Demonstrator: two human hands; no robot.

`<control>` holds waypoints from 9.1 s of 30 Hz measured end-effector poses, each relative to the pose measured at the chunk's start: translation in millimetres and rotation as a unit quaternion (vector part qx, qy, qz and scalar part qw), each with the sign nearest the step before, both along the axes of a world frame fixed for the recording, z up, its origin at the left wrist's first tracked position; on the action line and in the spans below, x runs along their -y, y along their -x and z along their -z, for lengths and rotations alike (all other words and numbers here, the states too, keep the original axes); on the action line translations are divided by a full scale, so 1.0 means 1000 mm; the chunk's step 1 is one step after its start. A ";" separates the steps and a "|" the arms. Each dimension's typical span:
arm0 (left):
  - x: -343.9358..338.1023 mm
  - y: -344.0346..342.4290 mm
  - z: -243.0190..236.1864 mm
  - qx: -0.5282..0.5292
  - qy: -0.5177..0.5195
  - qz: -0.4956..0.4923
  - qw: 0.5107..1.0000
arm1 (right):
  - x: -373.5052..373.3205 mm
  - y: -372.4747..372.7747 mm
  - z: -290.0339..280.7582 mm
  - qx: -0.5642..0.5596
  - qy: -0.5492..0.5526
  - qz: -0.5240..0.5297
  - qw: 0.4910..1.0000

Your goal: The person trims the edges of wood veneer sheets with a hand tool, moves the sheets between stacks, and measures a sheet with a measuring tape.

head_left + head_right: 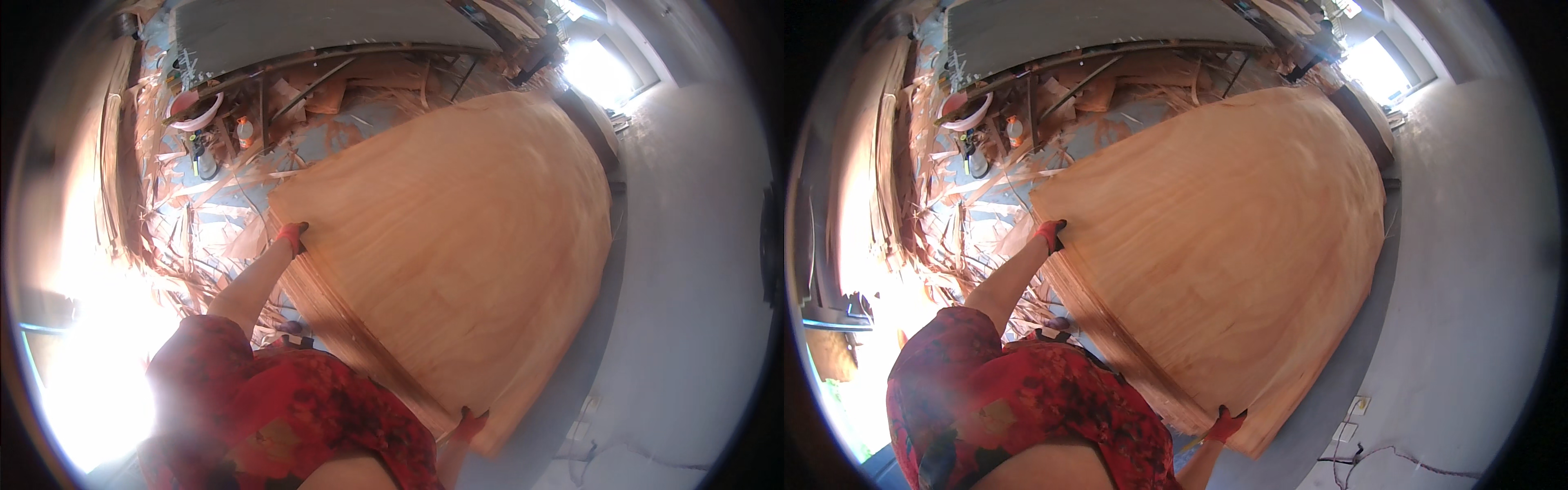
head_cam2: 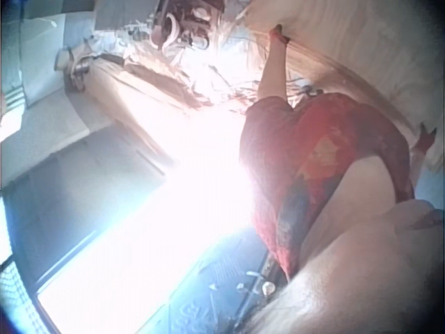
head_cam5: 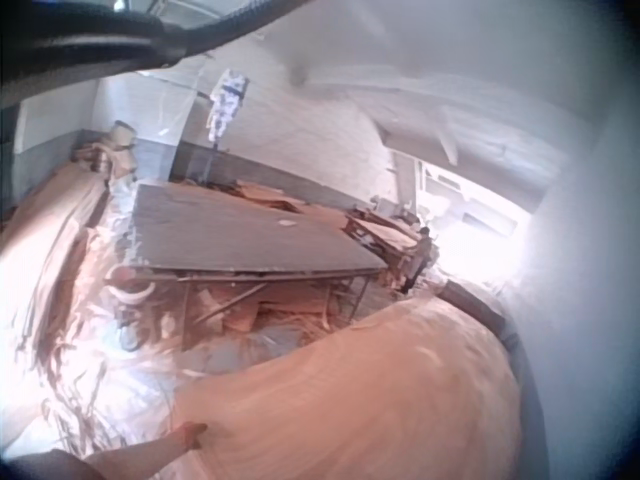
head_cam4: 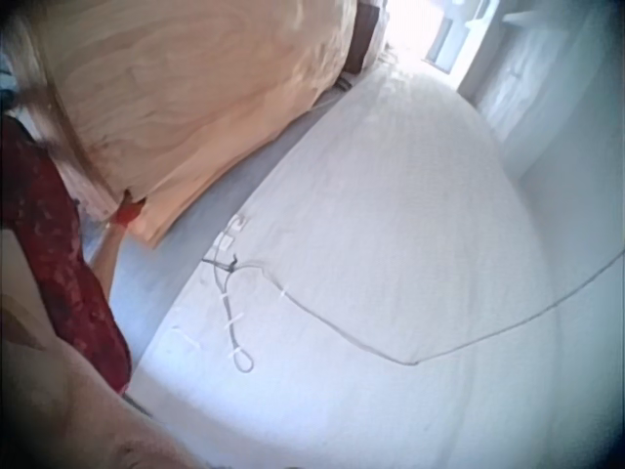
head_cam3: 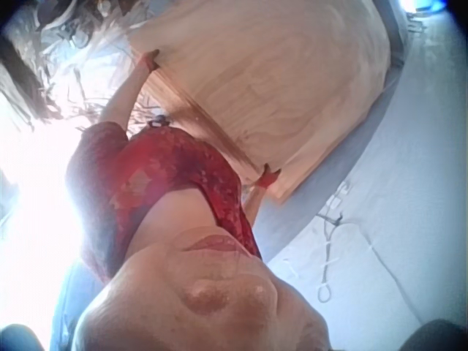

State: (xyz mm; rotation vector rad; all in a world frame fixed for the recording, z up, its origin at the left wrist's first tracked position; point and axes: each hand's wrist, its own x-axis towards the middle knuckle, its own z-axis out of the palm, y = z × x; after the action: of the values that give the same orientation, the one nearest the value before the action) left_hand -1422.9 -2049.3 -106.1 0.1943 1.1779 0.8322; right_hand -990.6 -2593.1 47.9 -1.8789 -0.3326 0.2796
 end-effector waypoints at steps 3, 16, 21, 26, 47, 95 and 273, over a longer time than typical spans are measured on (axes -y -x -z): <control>-0.004 0.011 0.015 -0.005 -0.008 -0.005 1.000 | -0.008 0.016 -0.012 -0.009 -0.026 -0.014 1.000; -0.008 0.017 0.029 0.024 0.035 -0.071 0.997 | -0.002 -0.024 0.034 0.041 0.130 0.032 0.990; 0.022 0.001 -0.018 0.037 -0.011 -0.195 0.980 | 0.011 -0.019 0.023 0.082 0.226 -0.033 0.970; 0.021 0.015 -0.009 -0.066 -0.041 -0.178 0.981 | 0.009 -0.025 0.045 0.087 0.165 -0.045 0.981; -0.054 0.041 0.094 -0.129 -0.083 -0.052 0.987 | -0.008 -0.034 0.050 0.003 0.054 -0.006 0.998; 0.101 -0.145 -0.012 -0.652 -0.466 0.401 0.444 | 0.057 0.064 0.054 -0.336 -0.095 0.128 0.928; 0.365 -0.286 -0.520 0.345 -0.823 0.322 0.316 | 0.265 0.059 -0.132 -0.060 -0.049 0.186 0.980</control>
State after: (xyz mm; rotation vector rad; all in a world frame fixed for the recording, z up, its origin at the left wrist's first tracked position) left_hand -1136.6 -2414.4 414.1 1.6775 -1.0512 0.8666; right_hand -1049.8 -2858.4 180.1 -1.7765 0.0874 0.1193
